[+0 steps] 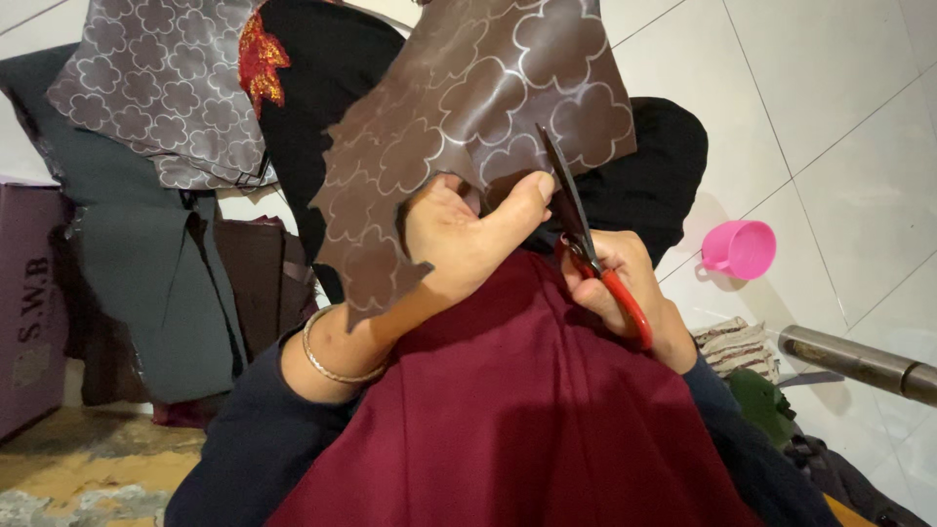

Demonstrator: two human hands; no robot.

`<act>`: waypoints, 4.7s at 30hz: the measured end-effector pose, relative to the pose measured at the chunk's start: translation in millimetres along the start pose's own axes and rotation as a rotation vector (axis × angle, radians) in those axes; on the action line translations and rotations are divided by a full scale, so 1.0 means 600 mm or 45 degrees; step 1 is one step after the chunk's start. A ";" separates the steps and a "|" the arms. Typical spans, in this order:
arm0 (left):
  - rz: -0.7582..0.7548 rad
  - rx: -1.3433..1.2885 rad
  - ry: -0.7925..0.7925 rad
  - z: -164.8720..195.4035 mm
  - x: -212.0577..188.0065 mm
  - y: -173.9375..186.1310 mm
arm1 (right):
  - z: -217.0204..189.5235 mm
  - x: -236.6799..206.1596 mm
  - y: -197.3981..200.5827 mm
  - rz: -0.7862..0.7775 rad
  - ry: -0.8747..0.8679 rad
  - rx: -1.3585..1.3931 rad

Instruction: The person sits cross-legged and uses red-handled scissors to cut a brown patterned sheet of material into small clover-shaped pieces. They repeatedly trim the edges of each piece and place the finished shapes on the floor beside them.

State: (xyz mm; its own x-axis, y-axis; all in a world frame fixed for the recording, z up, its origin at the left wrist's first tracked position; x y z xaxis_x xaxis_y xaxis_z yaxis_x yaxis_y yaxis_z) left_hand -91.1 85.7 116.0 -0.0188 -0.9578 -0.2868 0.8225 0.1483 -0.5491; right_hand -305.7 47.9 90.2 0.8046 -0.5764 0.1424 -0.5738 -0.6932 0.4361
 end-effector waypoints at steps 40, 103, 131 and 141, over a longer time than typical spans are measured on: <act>0.509 0.335 0.058 0.000 0.012 0.025 | 0.004 -0.014 0.023 -0.021 -0.263 0.167; -0.366 0.840 0.046 0.090 -0.003 -0.017 | -0.061 -0.029 0.192 -0.580 -0.460 -0.083; -0.351 0.941 0.176 0.069 0.017 -0.008 | -0.038 -0.034 0.183 -0.583 -0.338 -0.116; -0.573 0.646 0.303 0.074 0.015 -0.017 | -0.041 -0.034 0.185 -0.610 -0.335 -0.018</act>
State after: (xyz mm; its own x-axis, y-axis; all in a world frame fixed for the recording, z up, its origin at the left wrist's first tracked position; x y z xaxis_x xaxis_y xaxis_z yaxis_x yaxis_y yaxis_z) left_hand -74.4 64.7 153.7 -0.4939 -0.8110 -0.3136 0.8677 -0.4363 -0.2381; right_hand -381.7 -6.6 157.3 0.9091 -0.2877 -0.3012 -0.1492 -0.9000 0.4095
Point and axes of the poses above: each hand's wrist, its own x-axis towards the middle knuckle, its own y-axis out of the back of the hand, z = x × y, the point moved 3 cm from there along x, towards the middle knuckle, and after that the axes turned 13 degrees about y, right-handed, at the moved point
